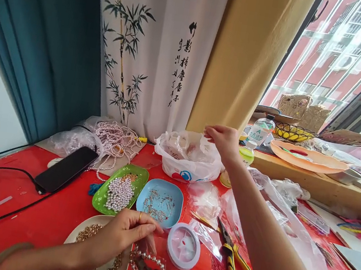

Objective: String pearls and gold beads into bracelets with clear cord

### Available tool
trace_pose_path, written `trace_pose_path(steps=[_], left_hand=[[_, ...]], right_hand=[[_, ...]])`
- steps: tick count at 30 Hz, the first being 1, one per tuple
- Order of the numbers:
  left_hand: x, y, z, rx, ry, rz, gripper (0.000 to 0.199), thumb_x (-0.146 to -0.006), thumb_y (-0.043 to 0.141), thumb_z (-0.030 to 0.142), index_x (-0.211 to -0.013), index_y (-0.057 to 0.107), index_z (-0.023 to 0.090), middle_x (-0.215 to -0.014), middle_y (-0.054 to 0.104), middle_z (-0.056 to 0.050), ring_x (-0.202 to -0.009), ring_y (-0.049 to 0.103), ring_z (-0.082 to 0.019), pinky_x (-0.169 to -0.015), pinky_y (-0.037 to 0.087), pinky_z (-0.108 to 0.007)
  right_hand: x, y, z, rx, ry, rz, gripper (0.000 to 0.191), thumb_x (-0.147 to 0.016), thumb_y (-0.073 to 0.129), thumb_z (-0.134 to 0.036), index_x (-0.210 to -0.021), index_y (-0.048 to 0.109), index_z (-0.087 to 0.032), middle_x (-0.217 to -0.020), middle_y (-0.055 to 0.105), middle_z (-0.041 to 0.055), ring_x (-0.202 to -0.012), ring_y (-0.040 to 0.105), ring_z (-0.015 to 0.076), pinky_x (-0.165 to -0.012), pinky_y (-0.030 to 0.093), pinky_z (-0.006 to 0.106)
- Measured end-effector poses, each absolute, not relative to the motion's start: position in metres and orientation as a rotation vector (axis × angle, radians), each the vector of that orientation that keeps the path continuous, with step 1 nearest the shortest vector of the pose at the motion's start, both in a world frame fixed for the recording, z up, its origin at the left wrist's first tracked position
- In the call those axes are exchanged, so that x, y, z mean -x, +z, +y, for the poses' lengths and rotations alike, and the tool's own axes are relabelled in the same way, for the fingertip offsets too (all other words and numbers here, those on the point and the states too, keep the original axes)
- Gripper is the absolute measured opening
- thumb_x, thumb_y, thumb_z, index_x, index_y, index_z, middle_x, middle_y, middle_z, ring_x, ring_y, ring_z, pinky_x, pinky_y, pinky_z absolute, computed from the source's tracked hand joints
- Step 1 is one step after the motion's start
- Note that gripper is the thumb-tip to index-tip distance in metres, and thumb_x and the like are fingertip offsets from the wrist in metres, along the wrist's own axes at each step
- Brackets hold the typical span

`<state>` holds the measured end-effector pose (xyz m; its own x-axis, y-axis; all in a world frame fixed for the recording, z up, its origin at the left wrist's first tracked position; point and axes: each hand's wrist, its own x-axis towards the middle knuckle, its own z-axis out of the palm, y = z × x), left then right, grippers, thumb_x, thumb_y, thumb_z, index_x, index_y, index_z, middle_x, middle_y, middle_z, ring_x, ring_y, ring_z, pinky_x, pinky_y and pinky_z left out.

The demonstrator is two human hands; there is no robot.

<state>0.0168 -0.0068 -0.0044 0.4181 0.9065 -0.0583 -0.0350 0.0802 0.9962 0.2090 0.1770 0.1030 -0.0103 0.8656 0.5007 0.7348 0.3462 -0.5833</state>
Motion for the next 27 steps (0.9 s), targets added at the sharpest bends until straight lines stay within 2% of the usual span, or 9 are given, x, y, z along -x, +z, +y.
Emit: trace_pose_path(steps=[2,5,9,15,18,21,24,27], left_hand=[[-0.015,-0.003,-0.006,-1.324,0.857,0.884,0.033,-0.080,0.048,0.036,-0.090,0.066,0.010,-0.067,0.068,-0.007,-0.060,0.059,-0.014,-0.059,0.043,-0.023],[-0.012,0.000,-0.004,-1.363,0.853,0.905,0.031,-0.081,0.047,0.033,-0.083,0.068,0.010,-0.069,0.069,-0.007,-0.063,0.059,-0.013,-0.062,0.043,-0.023],[-0.010,0.003,-0.003,-1.391,0.827,0.932,0.031,-0.080,0.047,0.032,-0.071,0.068,0.010,-0.073,0.070,-0.007,-0.068,0.059,-0.014,-0.066,0.043,-0.023],[-0.010,0.006,-0.003,-1.352,0.773,0.889,0.035,-0.079,0.048,0.036,-0.094,0.067,0.011,-0.072,0.069,-0.009,-0.065,0.059,-0.015,-0.062,0.043,-0.026],[-0.010,0.004,-0.004,-1.378,0.779,0.912,0.038,-0.078,0.049,0.039,-0.096,0.066,0.011,-0.071,0.068,-0.008,-0.064,0.057,-0.016,-0.060,0.042,-0.026],[-0.011,0.001,-0.003,-1.403,0.793,0.915,0.038,-0.078,0.049,0.040,-0.095,0.067,0.011,-0.070,0.067,-0.007,-0.062,0.056,-0.015,-0.059,0.041,-0.026],[-0.011,-0.001,-0.002,-1.368,0.794,0.888,0.038,-0.077,0.050,0.040,-0.096,0.067,0.012,-0.071,0.068,-0.008,-0.062,0.057,-0.015,-0.059,0.041,-0.025],[-0.011,-0.002,-0.001,-1.321,0.768,0.860,0.039,-0.077,0.050,0.040,-0.098,0.066,0.011,-0.071,0.069,-0.009,-0.060,0.057,-0.015,-0.059,0.041,-0.025]], right_hand=[[-0.199,0.098,0.189,1.425,0.148,-1.837,0.032,-0.090,0.037,-0.028,-0.105,0.057,-0.008,-0.094,0.065,0.0104,-0.076,0.063,0.0135,-0.062,0.051,0.024],[-0.194,0.080,0.202,1.504,0.079,-2.017,0.023,-0.087,0.048,-0.029,-0.102,0.057,-0.014,-0.100,0.061,0.0050,-0.079,0.061,0.0156,-0.065,0.051,0.030],[-0.199,0.067,0.212,1.609,-0.070,-2.264,0.020,-0.087,0.048,-0.027,-0.103,0.056,-0.019,-0.107,0.057,0.0052,-0.086,0.058,0.0161,-0.072,0.049,0.033],[-0.206,0.081,0.216,1.703,-0.429,-2.484,0.019,-0.086,0.049,-0.029,-0.097,0.058,-0.016,-0.101,0.059,0.0049,-0.086,0.057,0.0168,-0.075,0.046,0.036],[-0.207,0.086,0.214,1.655,-0.603,-2.572,0.014,-0.082,0.054,-0.024,-0.088,0.062,-0.015,-0.098,0.061,0.0081,-0.095,0.053,0.0209,-0.080,0.041,0.038],[-0.213,0.089,0.217,1.595,-0.709,-2.631,0.019,-0.077,0.056,-0.020,-0.094,0.064,-0.018,-0.104,0.060,0.0106,-0.100,0.051,0.0240,-0.077,0.040,0.033],[-0.224,0.092,0.224,1.576,-0.746,-2.694,0.026,-0.076,0.057,-0.028,-0.100,0.063,-0.020,-0.101,0.062,0.0090,-0.094,0.055,0.0225,-0.072,0.041,0.031],[-0.238,0.096,0.224,1.553,-0.779,-2.757,0.021,-0.077,0.057,-0.032,-0.090,0.064,-0.016,-0.088,0.065,0.0060,-0.083,0.058,0.0181,-0.070,0.043,0.031]])
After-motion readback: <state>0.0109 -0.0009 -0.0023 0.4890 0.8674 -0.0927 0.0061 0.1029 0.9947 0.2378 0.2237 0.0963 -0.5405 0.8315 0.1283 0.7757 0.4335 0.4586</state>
